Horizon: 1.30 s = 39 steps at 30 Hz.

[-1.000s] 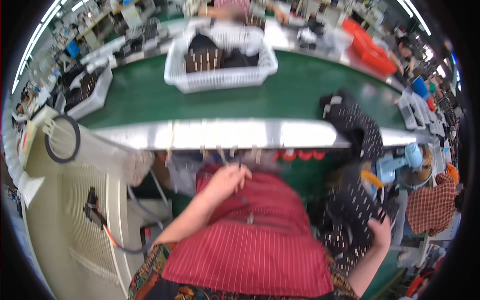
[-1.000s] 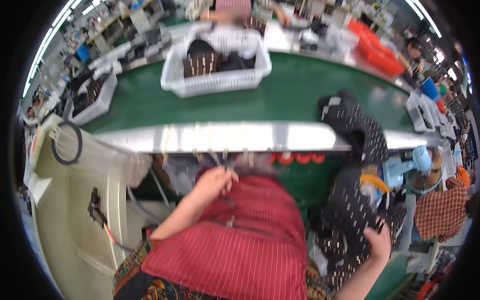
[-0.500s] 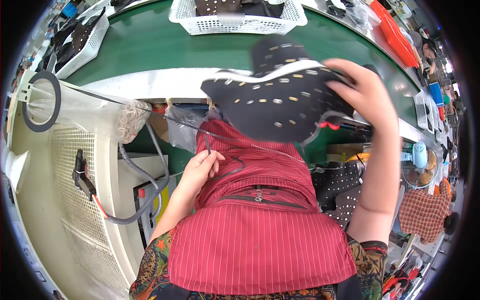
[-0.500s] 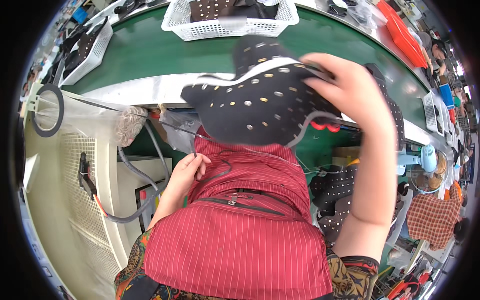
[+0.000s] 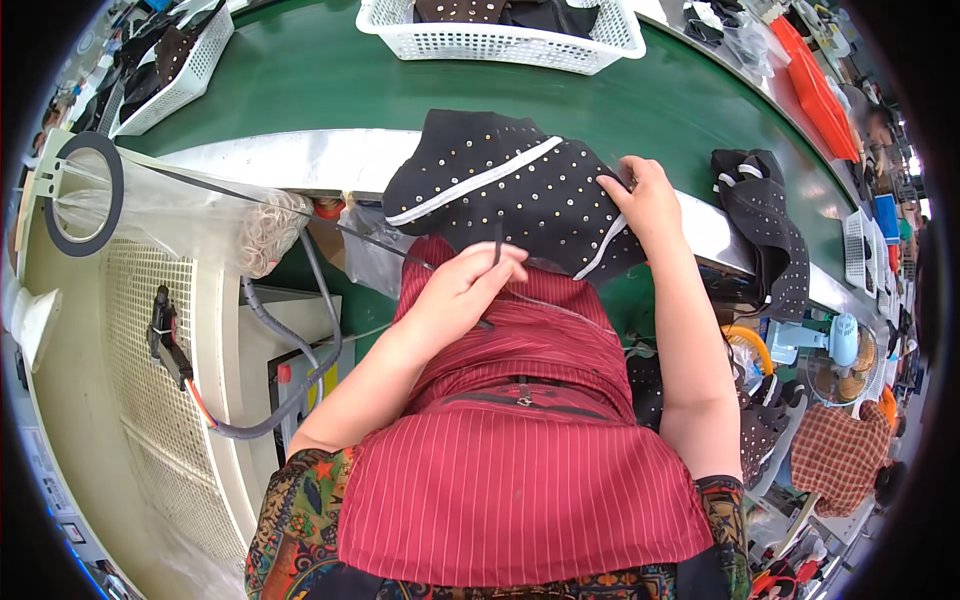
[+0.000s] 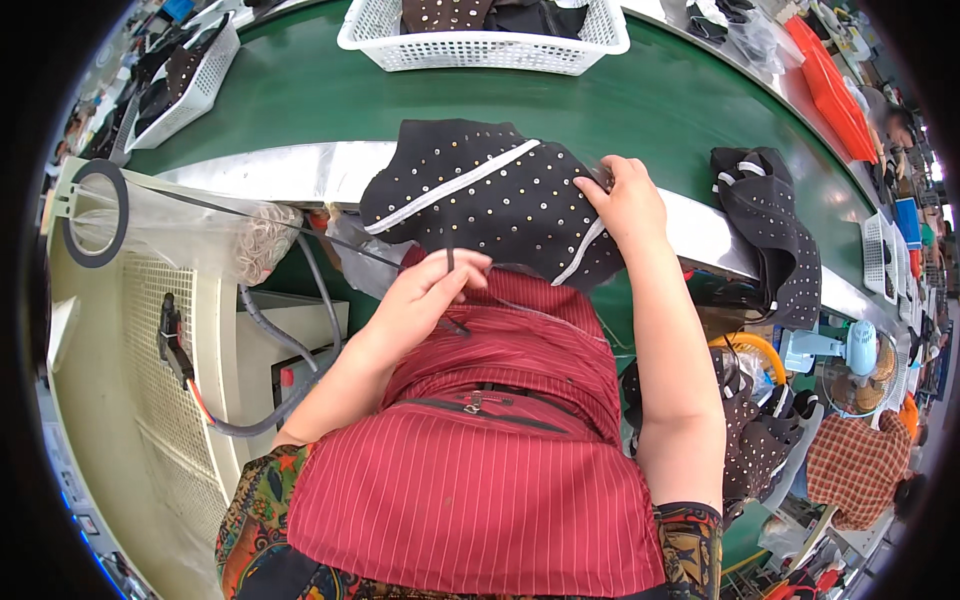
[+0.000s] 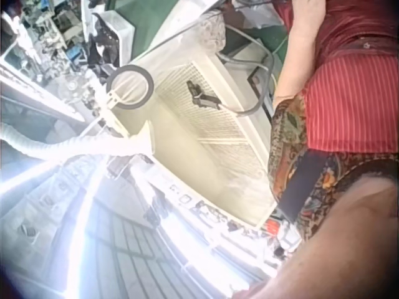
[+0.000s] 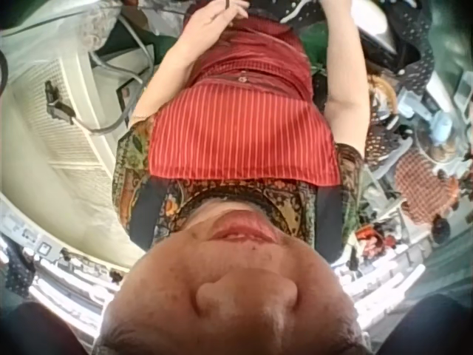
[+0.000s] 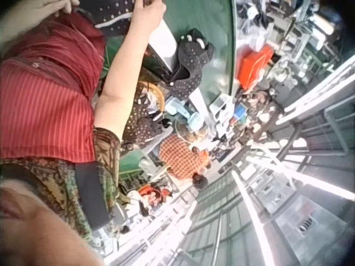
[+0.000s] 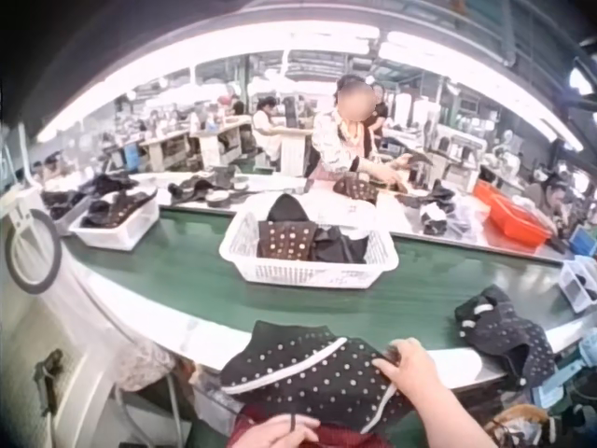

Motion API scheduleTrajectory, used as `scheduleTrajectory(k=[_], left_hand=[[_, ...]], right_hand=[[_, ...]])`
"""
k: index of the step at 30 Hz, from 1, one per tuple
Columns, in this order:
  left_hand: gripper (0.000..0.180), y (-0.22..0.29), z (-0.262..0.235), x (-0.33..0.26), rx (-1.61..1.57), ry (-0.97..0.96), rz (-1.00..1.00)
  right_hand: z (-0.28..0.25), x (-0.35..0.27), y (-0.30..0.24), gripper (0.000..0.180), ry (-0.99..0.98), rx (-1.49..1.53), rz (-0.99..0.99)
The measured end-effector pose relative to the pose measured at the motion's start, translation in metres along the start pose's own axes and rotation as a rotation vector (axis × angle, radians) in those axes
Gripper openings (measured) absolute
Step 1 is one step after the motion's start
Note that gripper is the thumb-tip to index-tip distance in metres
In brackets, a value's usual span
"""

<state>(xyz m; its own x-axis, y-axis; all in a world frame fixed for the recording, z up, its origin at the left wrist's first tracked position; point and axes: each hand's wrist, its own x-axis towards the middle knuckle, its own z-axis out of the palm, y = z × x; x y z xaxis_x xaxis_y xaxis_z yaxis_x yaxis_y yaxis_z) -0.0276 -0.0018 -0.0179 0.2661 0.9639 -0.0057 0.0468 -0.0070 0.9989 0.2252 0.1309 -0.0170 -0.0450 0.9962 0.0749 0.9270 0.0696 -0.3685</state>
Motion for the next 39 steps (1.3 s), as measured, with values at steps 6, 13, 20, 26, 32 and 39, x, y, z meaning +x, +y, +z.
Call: scheduleTrajectory(k=[6,13,20,26,32,39], left_hand=[[0.032,0.014,0.013,0.041,-0.301,-0.021,-0.150],[0.032,0.018,0.025,0.048,-0.400,-0.120,-0.170],[0.029,0.014,0.022,0.066,-0.160,-0.156,-0.151],[0.043,-0.017,0.015,0.085,0.897,0.117,0.255],[0.048,-0.026,0.020,0.094,1.221,0.053,0.273],[0.049,-0.020,0.043,0.104,1.139,-0.172,0.360]], right_hand=[[-0.016,-0.016,-0.005,0.029,0.246,0.198,-0.108],[-0.033,-0.050,-0.067,0.025,-0.399,1.184,0.139],[-0.010,-0.044,-0.063,0.012,-0.439,1.413,0.257],[-0.015,-0.042,-0.033,0.009,-0.215,1.725,0.319],[-0.083,-0.079,0.002,0.007,-0.017,1.559,0.071],[-0.215,-0.129,0.014,0.009,-0.578,1.904,-1.300]])
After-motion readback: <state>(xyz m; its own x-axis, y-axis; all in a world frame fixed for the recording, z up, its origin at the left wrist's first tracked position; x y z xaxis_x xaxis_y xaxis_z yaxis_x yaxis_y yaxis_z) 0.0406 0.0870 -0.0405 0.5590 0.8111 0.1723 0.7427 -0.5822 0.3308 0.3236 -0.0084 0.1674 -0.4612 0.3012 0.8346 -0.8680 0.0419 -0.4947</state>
